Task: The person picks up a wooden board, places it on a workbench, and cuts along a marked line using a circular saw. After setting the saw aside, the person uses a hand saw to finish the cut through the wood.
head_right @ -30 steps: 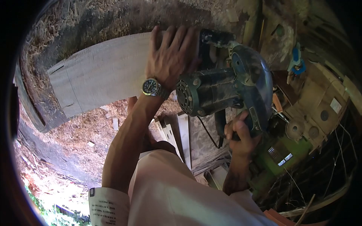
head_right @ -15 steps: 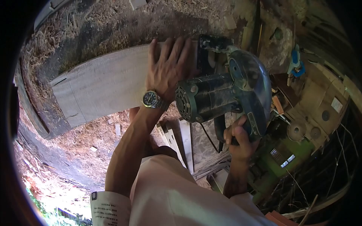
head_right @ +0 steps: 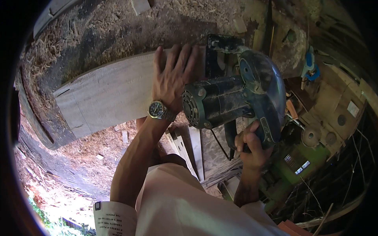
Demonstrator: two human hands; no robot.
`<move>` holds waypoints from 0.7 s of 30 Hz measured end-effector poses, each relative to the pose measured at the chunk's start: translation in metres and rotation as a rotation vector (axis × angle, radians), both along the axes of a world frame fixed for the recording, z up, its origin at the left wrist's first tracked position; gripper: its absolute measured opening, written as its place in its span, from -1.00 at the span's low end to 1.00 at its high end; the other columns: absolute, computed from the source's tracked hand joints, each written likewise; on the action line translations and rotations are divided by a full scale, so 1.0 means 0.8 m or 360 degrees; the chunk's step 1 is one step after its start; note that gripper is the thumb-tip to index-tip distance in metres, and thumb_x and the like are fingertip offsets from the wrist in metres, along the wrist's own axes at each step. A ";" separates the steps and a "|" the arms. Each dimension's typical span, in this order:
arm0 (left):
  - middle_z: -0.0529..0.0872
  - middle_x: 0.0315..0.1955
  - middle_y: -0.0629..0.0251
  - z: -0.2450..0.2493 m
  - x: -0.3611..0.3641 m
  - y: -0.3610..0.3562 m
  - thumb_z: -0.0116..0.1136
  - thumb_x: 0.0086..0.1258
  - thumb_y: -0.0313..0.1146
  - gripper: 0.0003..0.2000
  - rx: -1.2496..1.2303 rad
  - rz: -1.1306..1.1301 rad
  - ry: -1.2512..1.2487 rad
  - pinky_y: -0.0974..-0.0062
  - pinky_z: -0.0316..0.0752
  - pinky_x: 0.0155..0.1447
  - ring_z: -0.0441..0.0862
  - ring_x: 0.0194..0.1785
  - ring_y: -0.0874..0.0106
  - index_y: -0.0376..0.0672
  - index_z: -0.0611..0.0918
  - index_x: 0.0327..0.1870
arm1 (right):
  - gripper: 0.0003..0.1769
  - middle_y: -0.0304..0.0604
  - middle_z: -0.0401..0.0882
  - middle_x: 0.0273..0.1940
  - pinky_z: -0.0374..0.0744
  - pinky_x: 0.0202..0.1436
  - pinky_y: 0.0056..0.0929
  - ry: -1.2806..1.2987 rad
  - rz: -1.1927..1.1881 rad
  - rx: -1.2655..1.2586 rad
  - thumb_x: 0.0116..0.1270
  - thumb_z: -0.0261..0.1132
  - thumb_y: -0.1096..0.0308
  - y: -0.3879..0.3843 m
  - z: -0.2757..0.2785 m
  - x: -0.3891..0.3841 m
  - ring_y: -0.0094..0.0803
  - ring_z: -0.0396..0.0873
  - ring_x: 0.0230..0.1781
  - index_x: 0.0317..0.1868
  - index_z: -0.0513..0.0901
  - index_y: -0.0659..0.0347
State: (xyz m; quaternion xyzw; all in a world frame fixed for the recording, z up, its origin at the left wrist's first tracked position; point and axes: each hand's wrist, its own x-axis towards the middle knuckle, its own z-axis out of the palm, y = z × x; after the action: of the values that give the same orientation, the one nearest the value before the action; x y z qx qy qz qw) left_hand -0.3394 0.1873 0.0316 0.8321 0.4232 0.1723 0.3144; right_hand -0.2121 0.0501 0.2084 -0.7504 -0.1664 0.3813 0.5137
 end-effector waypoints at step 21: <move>0.38 0.44 0.10 0.010 -0.001 0.006 0.12 0.25 -0.23 -0.23 -0.0107 -0.0061 0.0078 -0.12 -0.11 0.64 0.28 0.52 0.17 -0.21 0.25 0.55 | -0.67 -0.11 0.46 -0.40 0.50 -0.54 -0.43 0.0057 0.0045 0.0100 0.27 0.24 0.56 0.021 -0.003 0.014 -0.45 0.40 -0.68 0.04 0.44 0.36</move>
State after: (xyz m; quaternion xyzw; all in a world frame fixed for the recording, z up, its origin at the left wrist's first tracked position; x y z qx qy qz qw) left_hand -0.3404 0.1917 0.0397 0.8331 0.4202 0.1315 0.3349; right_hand -0.2011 0.0671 0.2057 -0.7244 -0.1797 0.3964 0.5346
